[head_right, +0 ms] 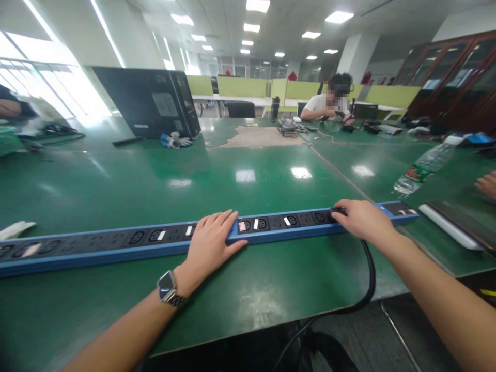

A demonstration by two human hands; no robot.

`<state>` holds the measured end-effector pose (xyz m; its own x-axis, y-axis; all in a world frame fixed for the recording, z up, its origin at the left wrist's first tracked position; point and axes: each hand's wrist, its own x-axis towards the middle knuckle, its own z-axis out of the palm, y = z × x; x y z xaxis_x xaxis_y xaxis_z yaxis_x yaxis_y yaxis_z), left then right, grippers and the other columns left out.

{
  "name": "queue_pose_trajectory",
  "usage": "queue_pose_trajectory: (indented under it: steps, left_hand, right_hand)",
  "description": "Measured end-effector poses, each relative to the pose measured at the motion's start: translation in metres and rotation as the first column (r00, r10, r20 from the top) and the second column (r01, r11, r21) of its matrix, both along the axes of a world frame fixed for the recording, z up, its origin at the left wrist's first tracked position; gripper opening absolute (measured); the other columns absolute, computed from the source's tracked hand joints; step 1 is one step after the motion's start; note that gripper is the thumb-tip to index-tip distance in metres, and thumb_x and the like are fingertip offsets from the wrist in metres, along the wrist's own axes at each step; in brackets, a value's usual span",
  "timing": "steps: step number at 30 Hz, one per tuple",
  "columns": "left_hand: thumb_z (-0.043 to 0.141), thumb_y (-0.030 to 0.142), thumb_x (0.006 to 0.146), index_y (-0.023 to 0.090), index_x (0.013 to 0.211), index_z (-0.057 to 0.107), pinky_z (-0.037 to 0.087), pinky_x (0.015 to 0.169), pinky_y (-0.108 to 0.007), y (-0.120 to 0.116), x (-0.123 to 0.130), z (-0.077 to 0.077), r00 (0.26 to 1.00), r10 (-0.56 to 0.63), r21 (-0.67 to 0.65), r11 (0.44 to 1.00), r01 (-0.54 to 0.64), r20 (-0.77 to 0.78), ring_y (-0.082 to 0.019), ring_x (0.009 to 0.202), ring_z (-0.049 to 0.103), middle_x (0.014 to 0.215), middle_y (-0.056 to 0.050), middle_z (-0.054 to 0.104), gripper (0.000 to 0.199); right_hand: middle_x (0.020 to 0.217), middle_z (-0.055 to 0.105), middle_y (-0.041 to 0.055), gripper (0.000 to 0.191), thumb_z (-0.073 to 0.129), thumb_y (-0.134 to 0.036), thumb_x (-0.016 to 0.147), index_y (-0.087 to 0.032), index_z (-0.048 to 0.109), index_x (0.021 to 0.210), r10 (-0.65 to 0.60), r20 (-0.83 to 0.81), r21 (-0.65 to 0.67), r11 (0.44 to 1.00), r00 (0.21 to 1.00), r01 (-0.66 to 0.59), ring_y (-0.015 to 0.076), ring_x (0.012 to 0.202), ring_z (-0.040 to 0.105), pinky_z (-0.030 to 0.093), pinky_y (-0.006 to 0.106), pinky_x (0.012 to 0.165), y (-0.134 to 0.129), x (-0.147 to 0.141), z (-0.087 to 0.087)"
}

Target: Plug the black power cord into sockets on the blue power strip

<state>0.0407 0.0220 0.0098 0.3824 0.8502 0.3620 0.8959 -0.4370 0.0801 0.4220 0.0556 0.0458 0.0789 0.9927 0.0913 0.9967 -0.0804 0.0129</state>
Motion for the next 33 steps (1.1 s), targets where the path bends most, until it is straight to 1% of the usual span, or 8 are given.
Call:
queue_pose_trajectory:
  steps: [6,8,10,13,18,23,26,33]
  left_hand:
    - [0.068,0.064,0.074,0.017,0.137,0.048,0.03,0.108,-0.05,0.004,-0.013,0.006,0.994,0.095,-0.017,0.995,-0.096,-0.056,-0.035,0.125,0.047,0.14,-0.016,0.053,0.081]
    - [0.068,0.07,0.069,0.017,0.13,0.054,0.034,0.102,-0.05,0.008,-0.021,0.008,0.989,0.125,-0.041,0.991,-0.129,-0.078,-0.036,0.119,0.052,0.129,-0.016,0.06,0.082]
    - [0.065,0.074,0.068,0.019,0.122,0.059,0.039,0.094,-0.047,0.013,-0.028,0.008,0.989,0.117,-0.087,0.988,-0.125,-0.094,-0.034,0.107,0.058,0.112,-0.013,0.066,0.078]
    - [0.062,0.078,0.067,0.021,0.112,0.063,0.041,0.085,-0.043,0.017,-0.033,0.01,0.992,0.082,-0.121,0.988,-0.093,-0.092,-0.031,0.097,0.06,0.099,-0.009,0.067,0.073]
    - [0.061,0.079,0.067,0.021,0.11,0.064,0.041,0.083,-0.043,0.015,-0.034,0.011,0.996,0.057,-0.111,0.992,-0.064,-0.067,-0.031,0.097,0.059,0.097,-0.009,0.067,0.072]
    - [0.065,0.076,0.067,0.021,0.114,0.063,0.04,0.084,-0.044,0.013,-0.037,0.011,0.998,0.04,-0.141,0.989,-0.048,-0.058,-0.031,0.098,0.058,0.1,-0.009,0.066,0.072]
    - [0.066,0.075,0.066,0.022,0.115,0.062,0.04,0.084,-0.043,0.013,-0.037,0.01,0.997,0.043,-0.154,0.987,-0.051,-0.058,-0.031,0.099,0.057,0.102,-0.009,0.066,0.072]
    - [0.071,0.072,0.062,0.02,0.094,0.064,0.043,0.083,-0.045,0.022,-0.037,0.02,0.997,0.021,-0.217,0.976,-0.036,-0.072,-0.032,0.096,0.058,0.097,-0.009,0.065,0.061]
  right_hand:
    - [0.072,0.067,0.0047,0.043,0.045,-0.051,0.084,-0.02,0.067,0.105,0.033,-0.102,0.049,0.998,0.994,-0.028,0.0209,0.067,0.061,0.041,0.03,0.061,-0.009,0.0,-0.007]
    - [0.072,0.067,0.0049,0.042,0.046,-0.05,0.083,-0.019,0.066,0.104,0.036,-0.113,0.06,0.998,0.993,-0.03,0.0213,0.067,0.062,0.041,0.031,0.061,-0.008,-0.001,-0.008]
    - [0.073,0.067,0.0054,0.04,0.047,-0.049,0.082,-0.02,0.066,0.101,0.048,-0.127,0.061,0.997,0.991,-0.04,0.0217,0.068,0.062,0.041,0.031,0.062,-0.007,-0.001,-0.007]
    - [0.074,0.067,0.0065,0.035,0.05,-0.047,0.081,-0.02,0.066,0.097,0.055,-0.152,0.04,0.998,0.987,-0.05,0.0221,0.067,0.061,0.04,0.031,0.061,-0.006,-0.002,-0.004]
    - [0.069,0.067,0.0061,0.03,0.05,-0.046,0.081,-0.023,0.064,0.094,-0.012,-0.201,0.0,1.0,0.979,0.012,0.0233,0.065,0.061,0.04,0.033,0.061,-0.012,-0.002,-0.001]
    - [0.078,0.07,0.0073,0.035,0.049,-0.05,0.081,-0.023,0.064,0.099,-0.029,-0.258,0.001,1.0,0.966,0.031,0.0251,0.072,0.063,0.043,0.035,0.066,-0.021,-0.002,-0.004]
    - [0.073,0.068,0.0068,0.034,0.049,-0.05,0.08,-0.023,0.065,0.096,-0.045,-0.25,0.007,0.999,0.967,0.049,0.0257,0.07,0.063,0.043,0.036,0.065,-0.024,-0.003,-0.005]
    - [0.074,0.067,0.0063,0.031,0.049,-0.051,0.081,-0.029,0.063,0.098,-0.081,-0.315,-0.004,0.996,0.946,0.084,0.0283,0.072,0.065,0.047,0.039,0.068,-0.034,-0.008,0.0]
